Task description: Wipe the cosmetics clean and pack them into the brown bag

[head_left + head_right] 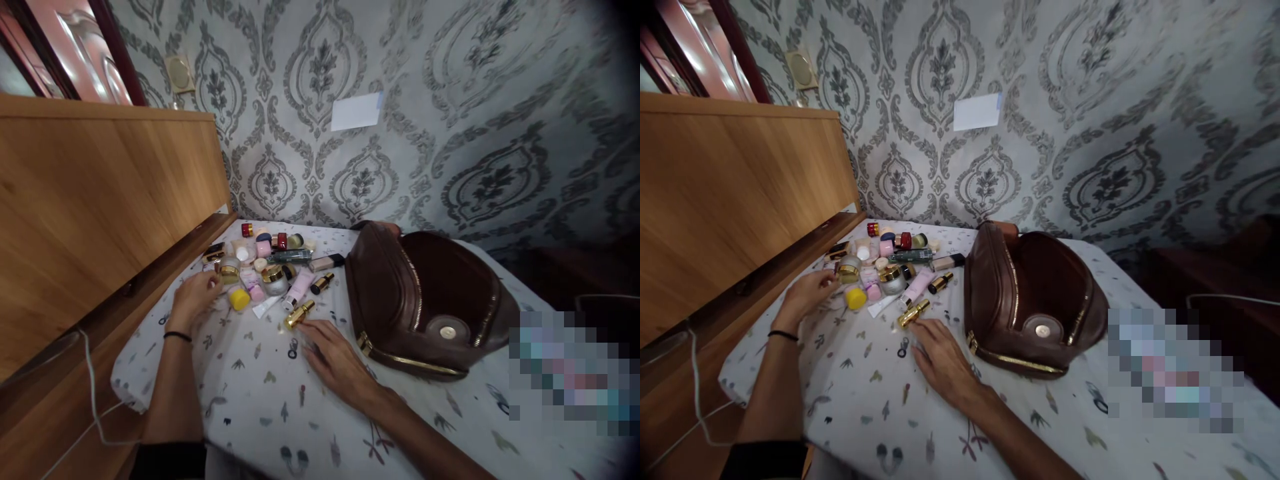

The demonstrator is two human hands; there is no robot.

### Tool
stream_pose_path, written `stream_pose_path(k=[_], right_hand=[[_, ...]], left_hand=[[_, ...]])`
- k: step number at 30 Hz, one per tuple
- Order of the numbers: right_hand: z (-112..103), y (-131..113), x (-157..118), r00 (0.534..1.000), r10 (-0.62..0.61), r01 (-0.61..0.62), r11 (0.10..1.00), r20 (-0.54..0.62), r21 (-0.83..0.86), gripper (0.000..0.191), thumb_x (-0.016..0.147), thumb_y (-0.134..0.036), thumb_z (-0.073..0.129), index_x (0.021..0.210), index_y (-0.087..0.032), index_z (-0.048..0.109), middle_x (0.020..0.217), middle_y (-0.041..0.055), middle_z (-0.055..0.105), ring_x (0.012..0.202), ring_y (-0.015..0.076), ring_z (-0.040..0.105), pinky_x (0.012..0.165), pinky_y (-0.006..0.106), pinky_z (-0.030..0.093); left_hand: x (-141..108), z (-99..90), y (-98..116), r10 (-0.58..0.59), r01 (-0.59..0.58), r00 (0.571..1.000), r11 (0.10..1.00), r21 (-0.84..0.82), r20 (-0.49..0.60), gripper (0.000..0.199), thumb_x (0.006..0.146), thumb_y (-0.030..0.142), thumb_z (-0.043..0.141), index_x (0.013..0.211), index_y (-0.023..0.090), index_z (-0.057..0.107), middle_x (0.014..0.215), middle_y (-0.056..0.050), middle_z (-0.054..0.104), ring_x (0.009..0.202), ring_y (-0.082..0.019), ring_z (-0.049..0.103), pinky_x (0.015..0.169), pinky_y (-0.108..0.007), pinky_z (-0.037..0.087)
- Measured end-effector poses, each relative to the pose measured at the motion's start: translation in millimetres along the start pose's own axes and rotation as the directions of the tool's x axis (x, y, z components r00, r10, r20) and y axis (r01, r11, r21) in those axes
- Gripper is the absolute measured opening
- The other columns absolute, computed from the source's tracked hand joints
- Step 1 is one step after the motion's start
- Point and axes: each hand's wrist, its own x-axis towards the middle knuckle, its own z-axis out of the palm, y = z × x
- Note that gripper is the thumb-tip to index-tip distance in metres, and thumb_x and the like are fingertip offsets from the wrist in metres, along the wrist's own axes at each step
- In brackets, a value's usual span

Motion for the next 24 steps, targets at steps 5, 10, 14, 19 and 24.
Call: stream_pose_path(k=[5,10,14,19,24], right_hand=[[0,1,0,1.0,0.0,0.0,1.0,0.006,0.008,0.037,0.092,-0.012,0.05,0.129,-0.016,0.057,0.124,0.0153,0.063,0.116,0.027,0.057,0.101,0.048,0.052],[0,2,-1,1.0,0.005,-0.005,1.0,0.006,0.014,0.034,0.093,-0.012,0.05,0.125,-0.015,0.058,0.124,0.0162,0.063,0.116,0.0266,0.057,0.1,0.047,0.052],[0,0,0,1.0,0.009,-0.008,1.0,-0.007,0.021,0.032,0.092,-0.012,0.051,0.123,-0.016,0.06,0.122,0.0153,0.063,0.115,0.0259,0.058,0.1,0.045,0.053],[0,0,0,1.0,0.013,-0.013,1.0,-0.012,0.02,0.033,0.092,-0.012,0.052,0.123,-0.016,0.061,0.122,0.0147,0.064,0.115,0.0261,0.058,0.099,0.046,0.053],[-1,0,-1,1.0,0.017,-0.017,1.0,0.0,0.012,0.034,0.092,-0.012,0.052,0.124,-0.017,0.06,0.124,0.0142,0.063,0.115,0.0264,0.058,0.1,0.046,0.053]], left_hand=[[-17,8.3,-14,0.023,-0.035,0.989,0.996,0.084,0.144,0.014,0.076,0.026,0.062,0.089,0.025,0.069,0.1,-0.005,0.067,0.099,-0.026,0.061,0.074,-0.031,0.044],[-13,1.1,-14,0.03,-0.029,0.999,0.999,0.029,-0.04,0.015,0.087,0.024,0.046,0.076,0.021,0.055,0.089,-0.007,0.061,0.092,-0.026,0.059,0.075,-0.034,0.044],[4,-8.9,-13,-0.099,-0.153,0.865,0.882,-0.446,-0.492,0.015,0.088,0.035,0.048,0.082,0.022,0.048,0.07,0.001,0.049,0.065,-0.017,0.05,0.061,-0.027,0.041],[33,-4.4,7,-0.218,-0.381,0.764,0.607,-0.697,-0.607,0.017,0.09,0.037,0.048,0.084,0.022,0.043,0.071,0.005,0.046,0.058,-0.011,0.045,0.056,-0.021,0.039],[53,8.2,32,-0.138,-0.374,0.779,0.681,-0.629,-0.612,0.012,0.091,0.033,0.052,0.089,0.021,0.049,0.08,0.002,0.054,0.071,-0.013,0.054,0.067,-0.023,0.044]])
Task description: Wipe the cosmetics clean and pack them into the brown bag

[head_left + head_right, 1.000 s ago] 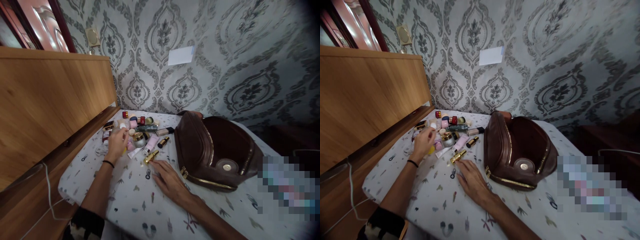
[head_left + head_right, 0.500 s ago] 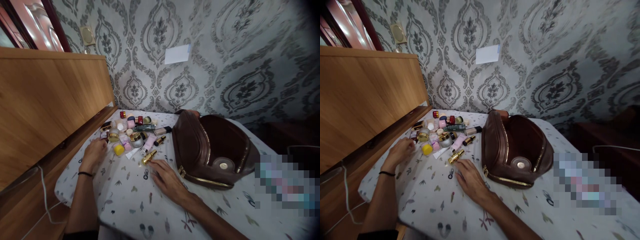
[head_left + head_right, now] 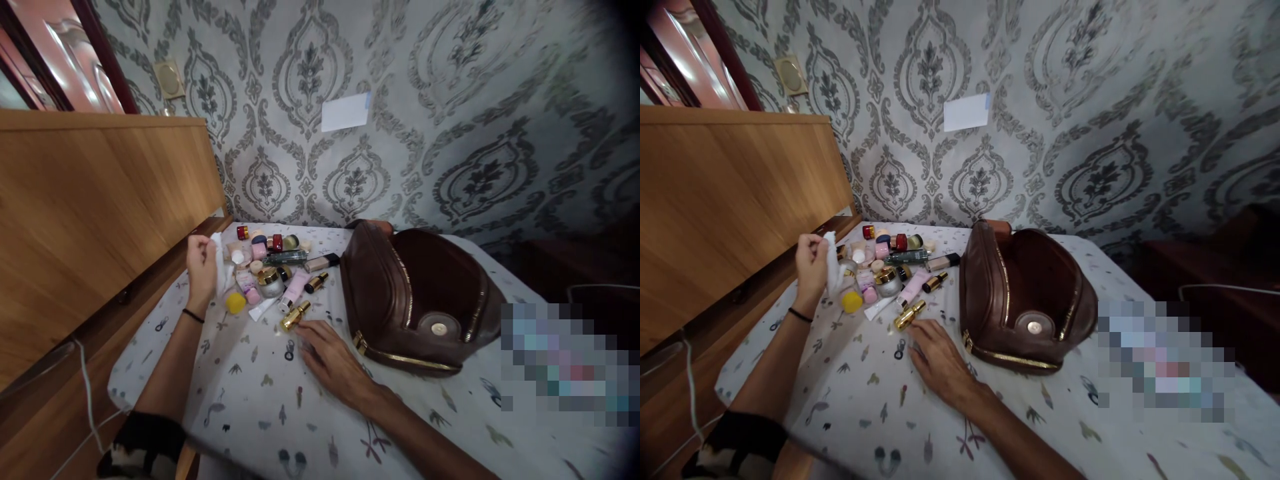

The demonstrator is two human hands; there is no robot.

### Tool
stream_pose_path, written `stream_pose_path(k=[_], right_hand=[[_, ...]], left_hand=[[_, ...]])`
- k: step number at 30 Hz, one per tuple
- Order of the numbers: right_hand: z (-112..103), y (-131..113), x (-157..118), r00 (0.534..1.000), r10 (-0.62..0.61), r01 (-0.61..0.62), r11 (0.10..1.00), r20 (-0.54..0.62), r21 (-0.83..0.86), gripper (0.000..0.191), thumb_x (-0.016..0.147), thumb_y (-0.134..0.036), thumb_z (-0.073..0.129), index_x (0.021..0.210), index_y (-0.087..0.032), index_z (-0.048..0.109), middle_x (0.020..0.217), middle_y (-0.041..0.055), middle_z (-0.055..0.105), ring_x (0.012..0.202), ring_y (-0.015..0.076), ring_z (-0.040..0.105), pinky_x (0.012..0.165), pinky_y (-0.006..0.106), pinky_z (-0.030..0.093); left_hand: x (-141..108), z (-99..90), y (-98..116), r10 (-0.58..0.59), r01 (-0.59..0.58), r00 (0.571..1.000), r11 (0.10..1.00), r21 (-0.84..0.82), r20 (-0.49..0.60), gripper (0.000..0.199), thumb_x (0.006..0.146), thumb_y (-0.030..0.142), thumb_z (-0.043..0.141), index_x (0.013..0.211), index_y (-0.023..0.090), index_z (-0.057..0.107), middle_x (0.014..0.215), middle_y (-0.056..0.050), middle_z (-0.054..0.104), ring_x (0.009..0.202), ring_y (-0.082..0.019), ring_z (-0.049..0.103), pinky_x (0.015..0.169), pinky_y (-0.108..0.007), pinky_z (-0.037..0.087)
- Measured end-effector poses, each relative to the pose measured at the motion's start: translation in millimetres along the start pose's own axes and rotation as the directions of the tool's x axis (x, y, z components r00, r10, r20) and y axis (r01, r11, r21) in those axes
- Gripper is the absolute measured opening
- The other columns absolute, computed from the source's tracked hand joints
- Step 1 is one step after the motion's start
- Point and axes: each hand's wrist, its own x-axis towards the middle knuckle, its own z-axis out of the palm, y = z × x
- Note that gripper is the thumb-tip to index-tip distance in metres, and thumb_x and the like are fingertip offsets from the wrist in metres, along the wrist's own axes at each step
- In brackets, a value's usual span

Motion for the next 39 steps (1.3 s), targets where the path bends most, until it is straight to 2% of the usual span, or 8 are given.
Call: stream_pose_path(k=[2,4,7,10,16,24,29,39], right_hand=[[0,0,0,1.0,-0.001,0.001,1.0,0.0,0.006,0.034,0.092,-0.012,0.052,0.125,-0.017,0.06,0.124,0.0144,0.063,0.115,0.0264,0.058,0.1,0.047,0.053],[0,1,0,1.0,-0.003,0.003,1.0,-0.003,0.011,0.034,0.092,-0.012,0.051,0.124,-0.016,0.06,0.123,0.0145,0.063,0.115,0.0261,0.058,0.1,0.046,0.052],[1,1,0,1.0,-0.002,0.003,1.0,-0.011,0.011,0.033,0.092,-0.012,0.051,0.123,-0.016,0.06,0.122,0.0147,0.064,0.115,0.0261,0.058,0.101,0.047,0.052],[1,1,0,1.0,0.001,0.0,1.0,-0.014,0.014,0.032,0.091,-0.012,0.051,0.121,-0.016,0.061,0.123,0.0147,0.064,0.115,0.0258,0.058,0.1,0.046,0.053],[-1,0,0,1.0,-0.001,0.001,1.0,-0.018,0.01,0.03,0.091,-0.011,0.052,0.118,-0.017,0.063,0.121,0.0142,0.065,0.113,0.0251,0.059,0.098,0.044,0.054],[0,0,1,1.0,-0.004,0.004,1.0,-0.015,0.008,0.03,0.091,-0.011,0.051,0.116,-0.02,0.065,0.12,0.0133,0.065,0.114,0.0261,0.06,0.098,0.046,0.054],[-1,0,1,1.0,0.0,0.0,1.0,-0.003,-0.003,0.028,0.091,-0.011,0.05,0.115,-0.018,0.065,0.122,0.014,0.064,0.116,0.0257,0.059,0.099,0.046,0.053],[-2,0,1,1.0,0.0,0.0,1.0,-0.008,-0.004,0.025,0.092,-0.012,0.051,0.113,-0.018,0.065,0.122,0.0134,0.065,0.115,0.0244,0.06,0.099,0.042,0.053]], left_hand=[[-1,9.8,2,0.028,-0.064,0.985,0.976,0.21,0.172,0.018,0.094,0.034,0.05,0.106,0.021,0.054,0.092,-0.001,0.062,0.08,-0.016,0.06,0.075,-0.026,0.046],[-3,16.8,3,-0.007,-0.207,0.912,0.855,0.476,0.409,0.027,0.096,0.035,0.047,0.119,0.022,0.056,0.106,-0.005,0.066,0.092,-0.02,0.063,0.082,-0.03,0.047],[-4,20.9,-1,-0.126,-0.359,0.803,0.679,0.64,0.583,0.024,0.093,0.03,0.052,0.108,0.02,0.067,0.109,-0.011,0.067,0.101,-0.027,0.064,0.082,-0.034,0.048],[-2,17.7,-8,-0.2,-0.366,0.786,0.612,0.701,0.585,0.025,0.092,0.026,0.05,0.094,0.017,0.072,0.106,-0.015,0.067,0.1,-0.031,0.066,0.08,-0.036,0.049],[-4,6.4,-7,-0.243,-0.386,0.779,0.54,0.748,0.578,0.034,0.096,0.026,0.04,0.106,0.018,0.071,0.112,-0.016,0.065,0.101,-0.03,0.066,0.08,-0.038,0.05],[-30,-6.8,5,-0.235,-0.384,0.765,0.581,0.718,0.6,0.033,0.096,0.025,0.043,0.113,0.019,0.071,0.115,-0.014,0.068,0.109,-0.029,0.064,0.086,-0.037,0.049],[-19,-15.1,1,-0.239,-0.353,0.771,0.611,0.709,0.59,0.031,0.097,0.03,0.044,0.112,0.023,0.07,0.111,-0.009,0.072,0.105,-0.026,0.066,0.085,-0.033,0.05],[18,24.2,-9,-0.28,-0.324,0.782,0.58,0.747,0.556,0.03,0.092,0.023,0.05,0.119,0.02,0.063,0.115,-0.016,0.07,0.108,-0.031,0.066,0.085,-0.039,0.05]])
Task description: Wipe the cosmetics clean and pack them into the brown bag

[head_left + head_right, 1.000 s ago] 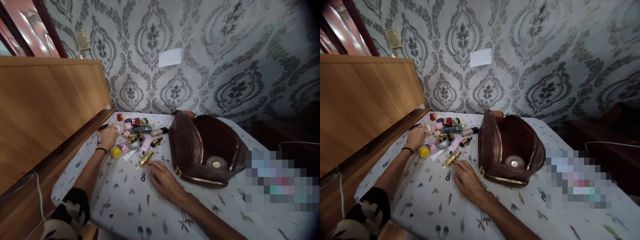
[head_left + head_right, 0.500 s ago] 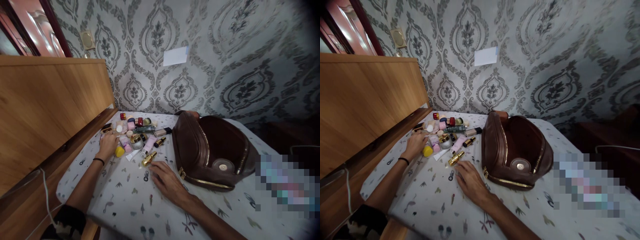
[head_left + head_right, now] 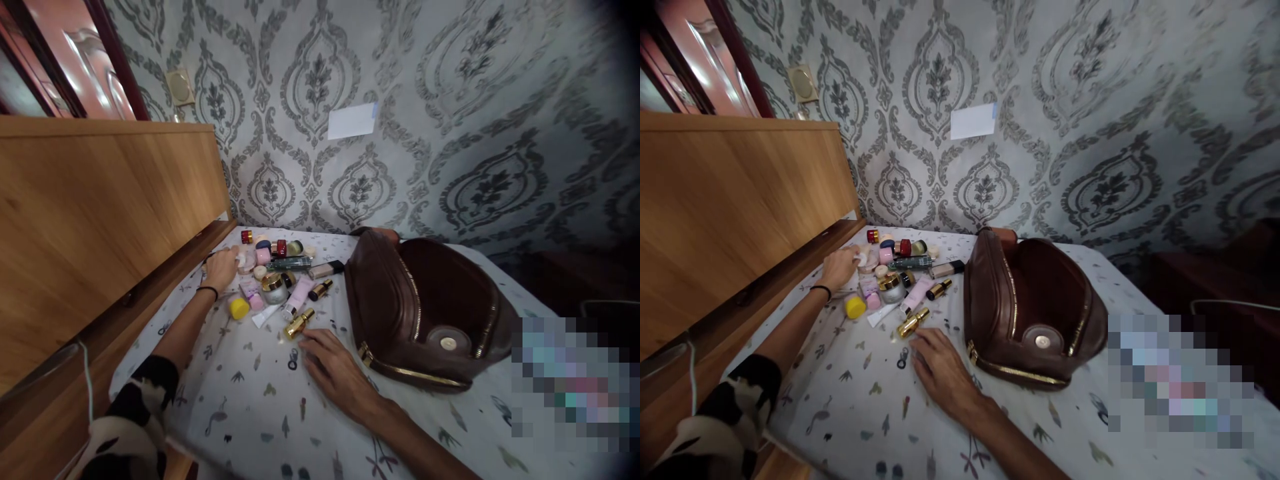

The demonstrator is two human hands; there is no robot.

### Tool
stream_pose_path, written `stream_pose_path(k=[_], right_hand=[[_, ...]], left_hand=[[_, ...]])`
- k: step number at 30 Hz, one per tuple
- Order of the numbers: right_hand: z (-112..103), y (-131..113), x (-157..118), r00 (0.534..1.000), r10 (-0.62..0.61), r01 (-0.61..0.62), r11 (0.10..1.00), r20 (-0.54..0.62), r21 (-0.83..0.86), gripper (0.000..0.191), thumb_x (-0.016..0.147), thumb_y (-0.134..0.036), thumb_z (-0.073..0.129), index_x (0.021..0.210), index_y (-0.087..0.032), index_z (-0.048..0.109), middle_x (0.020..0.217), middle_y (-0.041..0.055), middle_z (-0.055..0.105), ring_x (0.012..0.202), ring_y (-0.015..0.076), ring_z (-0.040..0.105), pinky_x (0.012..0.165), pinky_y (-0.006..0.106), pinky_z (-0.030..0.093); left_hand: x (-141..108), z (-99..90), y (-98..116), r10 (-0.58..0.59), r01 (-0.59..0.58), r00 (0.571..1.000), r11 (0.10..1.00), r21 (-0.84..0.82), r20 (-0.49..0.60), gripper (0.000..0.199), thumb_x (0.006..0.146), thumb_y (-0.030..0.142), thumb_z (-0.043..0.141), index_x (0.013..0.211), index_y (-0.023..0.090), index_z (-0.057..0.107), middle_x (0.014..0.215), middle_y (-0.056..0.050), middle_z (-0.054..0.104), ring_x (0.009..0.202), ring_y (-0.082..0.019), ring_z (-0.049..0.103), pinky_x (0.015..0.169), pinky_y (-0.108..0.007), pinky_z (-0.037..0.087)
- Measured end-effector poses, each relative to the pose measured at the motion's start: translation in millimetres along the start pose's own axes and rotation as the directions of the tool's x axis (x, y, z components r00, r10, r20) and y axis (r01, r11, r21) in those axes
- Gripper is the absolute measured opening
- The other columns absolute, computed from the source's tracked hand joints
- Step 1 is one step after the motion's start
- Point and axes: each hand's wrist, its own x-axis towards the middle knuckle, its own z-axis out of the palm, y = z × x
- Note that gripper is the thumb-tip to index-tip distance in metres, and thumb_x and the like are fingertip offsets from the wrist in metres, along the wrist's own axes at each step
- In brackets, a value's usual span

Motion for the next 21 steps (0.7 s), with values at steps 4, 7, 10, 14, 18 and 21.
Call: stream_pose_path(k=[4,7,10,14,18,21], right_hand=[[0,-1,0,1.0,0.017,-0.017,1.0,0.012,0.001,0.025,0.092,-0.012,0.052,0.113,-0.018,0.065,0.122,0.0136,0.064,0.116,0.0248,0.059,0.1,0.043,0.053],[0,-1,-1,1.0,0.016,-0.016,1.0,0.006,0.001,0.024,0.092,-0.013,0.052,0.112,-0.018,0.065,0.122,0.0137,0.065,0.117,0.025,0.06,0.1,0.044,0.053],[0,-1,-1,1.0,0.006,-0.006,1.0,-0.005,0.004,0.025,0.092,-0.013,0.052,0.112,-0.019,0.065,0.122,0.0132,0.065,0.116,0.0249,0.06,0.1,0.044,0.053],[0,-1,0,1.0,0.004,-0.004,1.0,-0.005,0.005,0.027,0.091,-0.01,0.051,0.112,-0.02,0.066,0.122,0.0133,0.065,0.116,0.0253,0.06,0.099,0.045,0.054],[1,1,0,1.0,-0.001,0.001,1.0,-0.004,-0.009,0.026,0.091,-0.011,0.052,0.112,-0.019,0.066,0.122,0.014,0.065,0.116,0.0261,0.06,0.098,0.045,0.054],[1,1,0,1.0,-0.003,0.003,1.0,-0.01,-0.014,0.025,0.092,-0.012,0.051,0.11,-0.019,0.067,0.12,0.0138,0.066,0.115,0.0261,0.061,0.098,0.045,0.055]], left_hand=[[14,3.3,-7,-0.116,0.116,0.993,0.993,-0.005,-0.012,0.034,0.091,0.016,0.045,0.12,0.015,0.062,0.114,-0.022,0.07,0.106,-0.036,0.068,0.082,-0.044,0.051],[16,4.3,-17,-0.158,0.158,0.987,0.986,-0.045,-0.017,0.033,0.091,0.02,0.046,0.119,0.019,0.063,0.115,-0.019,0.071,0.105,-0.035,0.069,0.081,-0.043,0.051],[9,6.4,-28,-0.179,0.174,0.983,0.979,-0.104,-0.041,0.031,0.092,0.027,0.048,0.118,0.023,0.064,0.116,-0.014,0.073,0.105,-0.032,0.069,0.08,-0.039,0.051],[-11,10.7,-46,-0.191,0.17,0.977,0.968,-0.183,-0.1,0.031,0.092,0.029,0.048,0.116,0.022,0.066,0.116,-0.012,0.074,0.104,-0.029,0.068,0.08,-0.035,0.05],[-36,11.6,-76,-0.227,0.185,0.961,0.952,-0.244,-0.158,0.03,0.091,0.028,0.046,0.11,0.02,0.068,0.107,-0.011,0.076,0.095,-0.027,0.07,0.079,-0.033,0.05],[-48,9.0,-95,-0.242,0.183,0.95,0.943,-0.278,-0.195,0.03,0.09,0.028,0.044,0.107,0.02,0.068,0.101,-0.009,0.076,0.092,-0.025,0.069,0.077,-0.032,0.05]])
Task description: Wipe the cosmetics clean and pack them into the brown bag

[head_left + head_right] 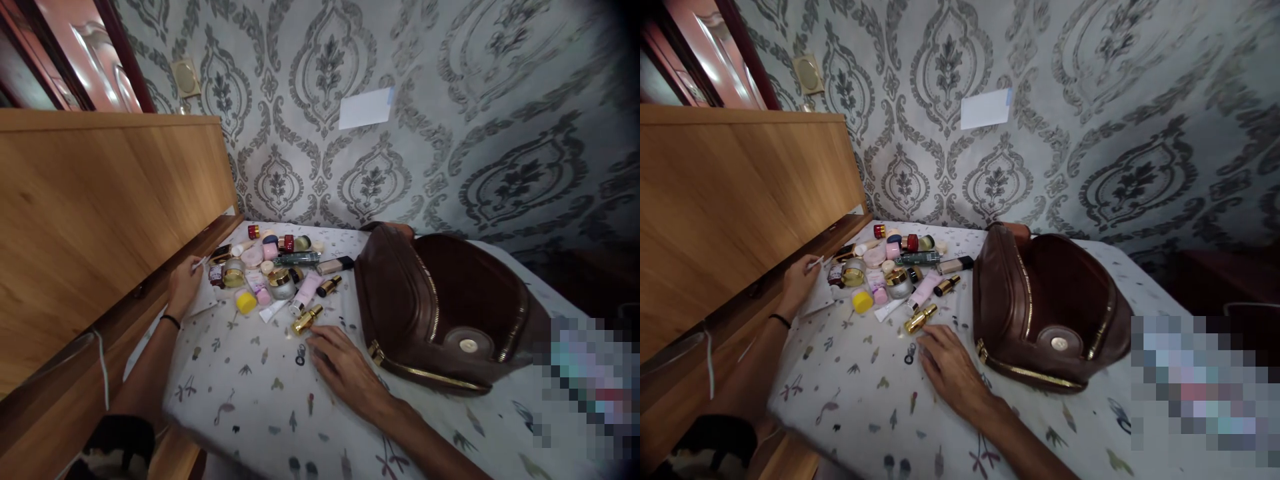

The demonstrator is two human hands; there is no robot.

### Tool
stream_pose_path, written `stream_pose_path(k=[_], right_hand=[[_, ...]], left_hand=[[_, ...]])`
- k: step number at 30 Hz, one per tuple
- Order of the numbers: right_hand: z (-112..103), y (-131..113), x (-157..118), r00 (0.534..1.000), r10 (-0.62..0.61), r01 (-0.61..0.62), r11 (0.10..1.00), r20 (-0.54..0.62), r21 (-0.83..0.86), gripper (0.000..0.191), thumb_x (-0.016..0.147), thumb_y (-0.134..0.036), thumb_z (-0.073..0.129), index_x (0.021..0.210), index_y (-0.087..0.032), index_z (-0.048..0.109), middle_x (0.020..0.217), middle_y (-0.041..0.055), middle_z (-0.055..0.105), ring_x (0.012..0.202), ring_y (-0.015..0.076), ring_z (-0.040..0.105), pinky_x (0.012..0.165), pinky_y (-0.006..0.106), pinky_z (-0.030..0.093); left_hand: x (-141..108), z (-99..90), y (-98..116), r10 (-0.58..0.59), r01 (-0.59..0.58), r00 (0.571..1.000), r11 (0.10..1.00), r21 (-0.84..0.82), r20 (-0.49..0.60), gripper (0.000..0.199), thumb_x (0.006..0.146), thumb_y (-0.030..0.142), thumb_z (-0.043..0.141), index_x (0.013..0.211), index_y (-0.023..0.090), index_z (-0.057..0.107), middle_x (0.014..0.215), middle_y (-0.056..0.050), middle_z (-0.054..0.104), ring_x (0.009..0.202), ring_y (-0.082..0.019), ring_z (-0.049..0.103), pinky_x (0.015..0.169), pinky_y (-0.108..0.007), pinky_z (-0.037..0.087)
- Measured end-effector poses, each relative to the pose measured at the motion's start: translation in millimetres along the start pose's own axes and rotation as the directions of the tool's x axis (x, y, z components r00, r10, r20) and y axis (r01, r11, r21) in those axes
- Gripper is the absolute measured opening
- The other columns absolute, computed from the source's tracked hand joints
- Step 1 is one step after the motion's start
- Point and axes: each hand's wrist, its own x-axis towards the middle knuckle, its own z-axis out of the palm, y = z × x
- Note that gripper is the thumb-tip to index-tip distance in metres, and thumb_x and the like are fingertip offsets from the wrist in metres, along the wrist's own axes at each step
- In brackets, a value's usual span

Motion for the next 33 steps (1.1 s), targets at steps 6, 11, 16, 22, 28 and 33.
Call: stream_pose_path(k=[6,11,16,22,28,33], right_hand=[[0,0,0,1.0,-0.014,0.014,1.0,-0.006,0.01,0.025,0.093,-0.014,0.051,0.111,-0.02,0.067,0.119,0.0137,0.066,0.113,0.026,0.062,0.096,0.045,0.056],[0,0,0,1.0,-0.018,0.018,1.0,-0.011,0.002,0.025,0.093,-0.014,0.051,0.111,-0.021,0.067,0.119,0.0132,0.066,0.112,0.0256,0.062,0.095,0.045,0.056],[0,0,0,1.0,-0.02,0.02,1.0,-0.005,-0.013,0.024,0.093,-0.014,0.051,0.11,-0.02,0.067,0.119,0.0132,0.066,0.113,0.0263,0.061,0.096,0.046,0.055],[1,1,0,1.0,-0.026,0.026,1.0,-0.005,0.007,0.023,0.093,-0.014,0.051,0.109,-0.019,0.067,0.117,0.0139,0.066,0.112,0.0265,0.061,0.095,0.046,0.055],[0,-1,0,1.0,-0.017,0.017,1.0,-0.005,0.016,0.024,0.094,-0.014,0.05,0.11,-0.019,0.067,0.117,0.0133,0.066,0.113,0.0256,0.061,0.096,0.045,0.055],[1,2,1,0.999,-0.039,0.039,0.999,0.001,0.003,0.023,0.094,-0.016,0.051,0.109,-0.016,0.068,0.117,0.015,0.066,0.112,0.0261,0.061,0.095,0.044,0.055]], left_hand=[[-2,-0.3,9,0.154,-0.15,0.986,0.987,-0.061,0.063,0.036,0.094,0.034,0.043,0.116,0.02,0.067,0.112,-0.007,0.073,0.103,-0.021,0.066,0.086,-0.029,0.05],[-3,11.4,35,0.25,-0.249,0.952,0.968,-0.029,0.179,0.045,0.09,0.05,0.056,0.128,0.027,0.065,0.108,-0.008,0.065,0.102,-0.025,0.062,0.085,-0.031,0.048],[-4,6.5,38,0.285,-0.292,0.92,0.956,-0.015,0.268,0.052,0.083,0.057,0.065,0.124,0.026,0.065,0.111,-0.008,0.063,0.105,-0.028,0.061,0.086,-0.033,0.047],[-6,1.4,24,0.289,-0.29,0.904,0.956,-0.045,0.316,0.055,0.076,0.049,0.072,0.122,0.022,0.06,0.124,-0.01,0.064,0.116,-0.031,0.058,0.091,-0.035,0.046],[-7,4.8,12,0.254,-0.226,0.903,0.967,-0.119,0.346,0.054,0.078,0.063,0.06,0.109,0.02,0.064,0.093,-0.003,0.07,0.082,-0.023,0.064,0.068,-0.029,0.046],[4,5.7,14,0.213,-0.183,0.905,0.976,-0.115,0.369,0.055,0.083,0.068,0.049,0.094,0.02,0.072,0.083,-0.004,0.071,0.077,-0.023,0.064,0.064,-0.027,0.043]])
